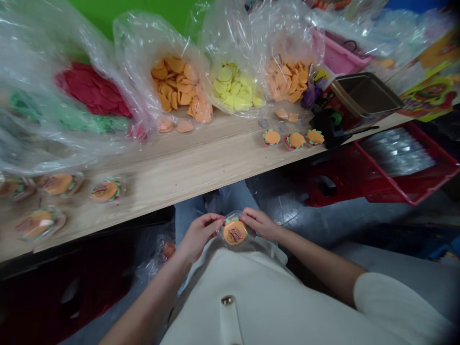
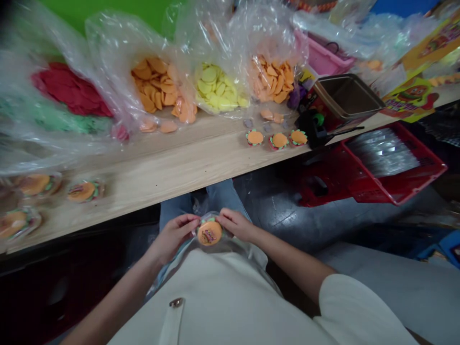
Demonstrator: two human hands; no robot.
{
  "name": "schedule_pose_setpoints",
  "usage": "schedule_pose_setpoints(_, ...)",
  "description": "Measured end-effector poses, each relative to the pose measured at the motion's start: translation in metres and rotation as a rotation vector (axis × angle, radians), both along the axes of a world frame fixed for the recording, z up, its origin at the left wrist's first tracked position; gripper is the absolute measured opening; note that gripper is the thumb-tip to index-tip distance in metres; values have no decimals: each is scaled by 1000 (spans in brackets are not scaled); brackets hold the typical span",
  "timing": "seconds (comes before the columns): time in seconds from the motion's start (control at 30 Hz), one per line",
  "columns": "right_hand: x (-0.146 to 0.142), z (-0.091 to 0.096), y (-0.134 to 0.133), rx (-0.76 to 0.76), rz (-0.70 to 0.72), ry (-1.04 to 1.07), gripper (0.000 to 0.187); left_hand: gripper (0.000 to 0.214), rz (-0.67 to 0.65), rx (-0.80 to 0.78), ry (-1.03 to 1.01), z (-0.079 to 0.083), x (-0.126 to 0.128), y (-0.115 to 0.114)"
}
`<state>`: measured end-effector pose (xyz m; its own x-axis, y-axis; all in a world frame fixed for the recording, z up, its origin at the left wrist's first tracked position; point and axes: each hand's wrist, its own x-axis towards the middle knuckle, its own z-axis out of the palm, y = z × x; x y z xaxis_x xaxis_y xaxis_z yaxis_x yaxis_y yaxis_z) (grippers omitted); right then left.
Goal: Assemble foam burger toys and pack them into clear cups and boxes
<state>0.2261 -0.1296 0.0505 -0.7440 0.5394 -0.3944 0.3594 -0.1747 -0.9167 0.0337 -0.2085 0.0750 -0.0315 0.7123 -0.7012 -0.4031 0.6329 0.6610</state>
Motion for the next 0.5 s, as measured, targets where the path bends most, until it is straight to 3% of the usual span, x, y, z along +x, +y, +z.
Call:
schedule_pose_setpoints(0.13,-9,0,14,-175,-29,42,36,28,35,39,15,1,-10,27)
schedule_pose_setpoints(0.27,-18,2,25,-114,-224,147,35,32,110,124,19,13,-7,39)
schedule_pose_setpoints(0.33,-17,4,23,-87,-229,169,35,37,140,164,7,18,-4,34)
schedule_pose_setpoints(0.43,-8,9,13,-83,-31,135,35,36,162,98,-9,17,-4,15)
schedule_pose_setpoints(0.5,0,14,7,28,155,62,33,31,111,1,-44,13,-6,2)
